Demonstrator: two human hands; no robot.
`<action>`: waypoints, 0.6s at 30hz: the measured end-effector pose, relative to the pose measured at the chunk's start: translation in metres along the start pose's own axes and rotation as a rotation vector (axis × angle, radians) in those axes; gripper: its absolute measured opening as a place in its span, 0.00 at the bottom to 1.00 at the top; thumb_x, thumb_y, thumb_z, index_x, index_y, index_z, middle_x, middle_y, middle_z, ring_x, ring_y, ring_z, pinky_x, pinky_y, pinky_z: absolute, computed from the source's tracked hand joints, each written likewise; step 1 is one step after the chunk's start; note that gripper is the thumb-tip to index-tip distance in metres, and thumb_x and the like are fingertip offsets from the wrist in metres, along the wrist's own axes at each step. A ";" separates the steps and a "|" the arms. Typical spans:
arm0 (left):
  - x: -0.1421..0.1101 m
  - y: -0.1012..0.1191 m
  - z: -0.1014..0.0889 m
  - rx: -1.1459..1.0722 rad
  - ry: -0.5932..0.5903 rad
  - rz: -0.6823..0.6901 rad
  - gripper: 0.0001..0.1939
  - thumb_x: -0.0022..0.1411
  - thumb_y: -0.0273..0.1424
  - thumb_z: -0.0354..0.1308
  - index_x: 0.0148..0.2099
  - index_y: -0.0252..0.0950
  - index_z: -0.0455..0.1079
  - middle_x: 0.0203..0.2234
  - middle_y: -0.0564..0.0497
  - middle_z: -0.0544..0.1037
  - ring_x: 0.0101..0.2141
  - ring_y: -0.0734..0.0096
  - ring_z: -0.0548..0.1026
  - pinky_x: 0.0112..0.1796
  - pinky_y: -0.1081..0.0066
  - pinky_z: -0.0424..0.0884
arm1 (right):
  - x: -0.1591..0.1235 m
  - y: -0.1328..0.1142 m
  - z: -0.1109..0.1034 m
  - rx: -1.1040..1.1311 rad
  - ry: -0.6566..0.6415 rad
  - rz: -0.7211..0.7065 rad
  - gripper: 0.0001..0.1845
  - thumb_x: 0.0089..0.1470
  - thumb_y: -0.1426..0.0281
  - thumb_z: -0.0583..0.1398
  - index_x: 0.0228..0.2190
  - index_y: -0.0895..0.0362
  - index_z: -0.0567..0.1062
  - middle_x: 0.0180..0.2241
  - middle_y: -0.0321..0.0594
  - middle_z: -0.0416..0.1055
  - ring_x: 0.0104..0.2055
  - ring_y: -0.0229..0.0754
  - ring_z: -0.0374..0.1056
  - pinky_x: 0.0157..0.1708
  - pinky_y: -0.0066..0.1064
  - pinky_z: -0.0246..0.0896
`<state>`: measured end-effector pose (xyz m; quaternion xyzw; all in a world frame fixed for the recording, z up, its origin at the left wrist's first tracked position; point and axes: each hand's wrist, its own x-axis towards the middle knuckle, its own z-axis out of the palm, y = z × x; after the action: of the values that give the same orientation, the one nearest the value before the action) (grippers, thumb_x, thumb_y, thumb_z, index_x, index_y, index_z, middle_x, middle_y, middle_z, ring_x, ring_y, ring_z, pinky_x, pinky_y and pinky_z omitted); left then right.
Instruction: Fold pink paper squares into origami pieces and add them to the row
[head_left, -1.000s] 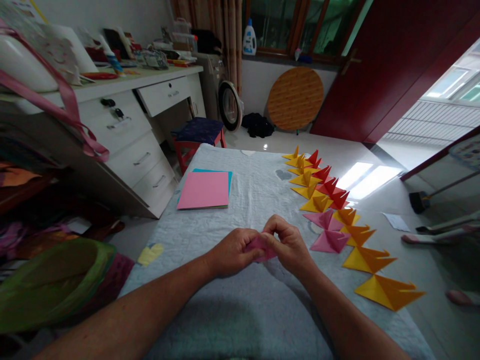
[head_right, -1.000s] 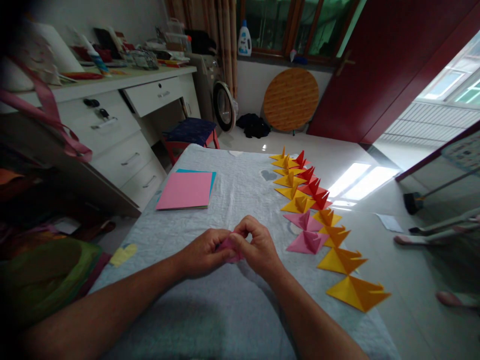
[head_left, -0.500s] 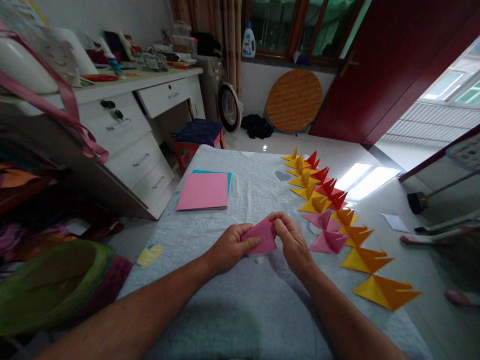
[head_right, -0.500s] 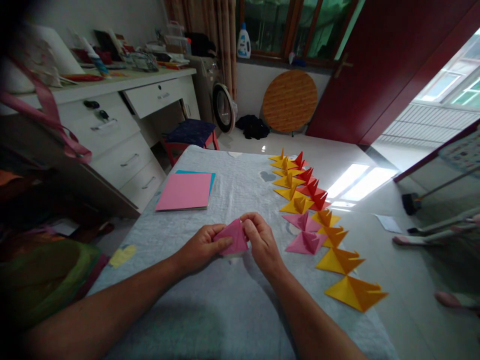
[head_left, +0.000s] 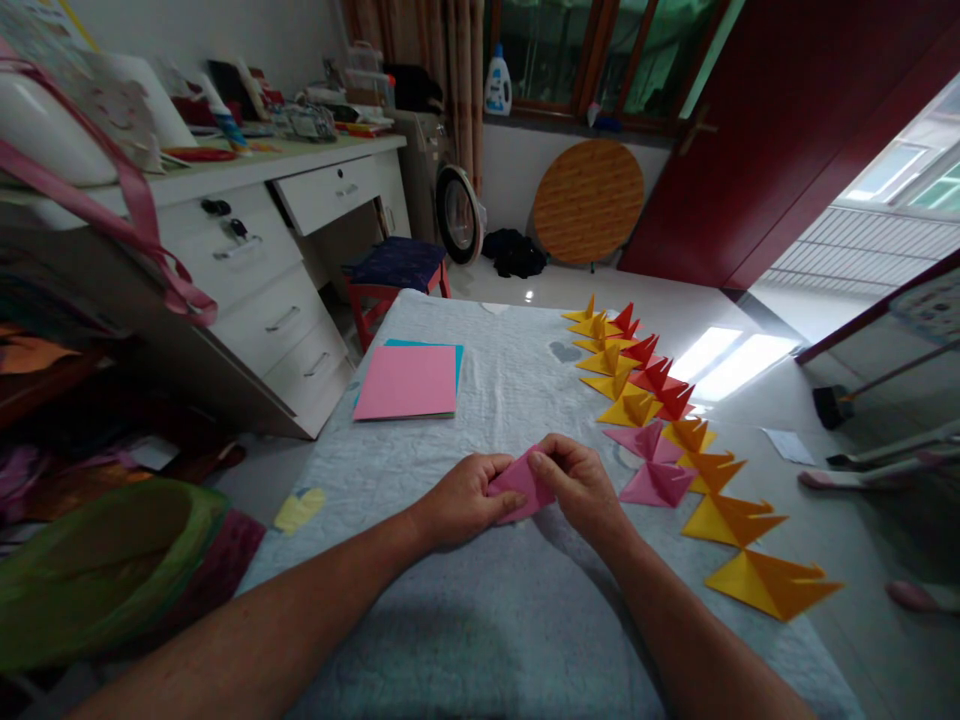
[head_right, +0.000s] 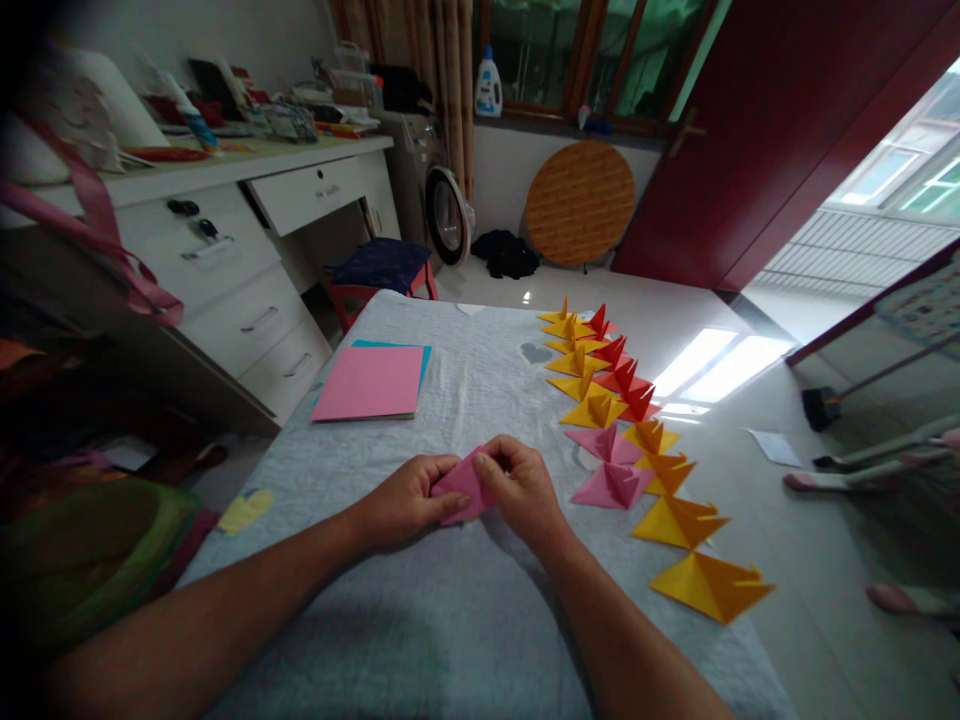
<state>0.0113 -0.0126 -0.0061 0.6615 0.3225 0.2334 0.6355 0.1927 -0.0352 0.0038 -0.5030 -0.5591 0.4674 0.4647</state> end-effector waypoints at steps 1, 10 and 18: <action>0.000 0.000 0.000 0.001 -0.012 0.003 0.15 0.58 0.40 0.61 0.38 0.31 0.70 0.24 0.56 0.65 0.24 0.78 0.59 0.25 0.76 0.55 | 0.000 -0.001 -0.001 0.001 0.025 -0.013 0.17 0.54 0.58 0.62 0.23 0.56 0.70 0.20 0.30 0.60 0.23 0.34 0.54 0.23 0.27 0.50; 0.002 -0.001 0.001 -0.224 0.036 -0.019 0.18 0.55 0.42 0.65 0.38 0.30 0.70 0.24 0.55 0.67 0.23 0.78 0.60 0.25 0.76 0.55 | 0.003 0.002 -0.006 0.150 0.133 -0.057 0.12 0.58 0.59 0.60 0.30 0.55 0.71 0.24 0.32 0.64 0.25 0.35 0.59 0.27 0.28 0.56; 0.006 0.001 -0.001 -0.269 0.339 0.123 0.17 0.58 0.36 0.65 0.47 0.34 0.68 0.31 0.53 0.73 0.29 0.74 0.69 0.31 0.74 0.68 | 0.001 0.011 0.003 0.083 0.138 -0.108 0.12 0.55 0.63 0.62 0.40 0.53 0.69 0.30 0.33 0.65 0.31 0.37 0.63 0.30 0.28 0.60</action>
<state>0.0147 -0.0070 -0.0055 0.5404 0.3497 0.4204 0.6395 0.1906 -0.0341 -0.0079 -0.4835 -0.5320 0.4289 0.5471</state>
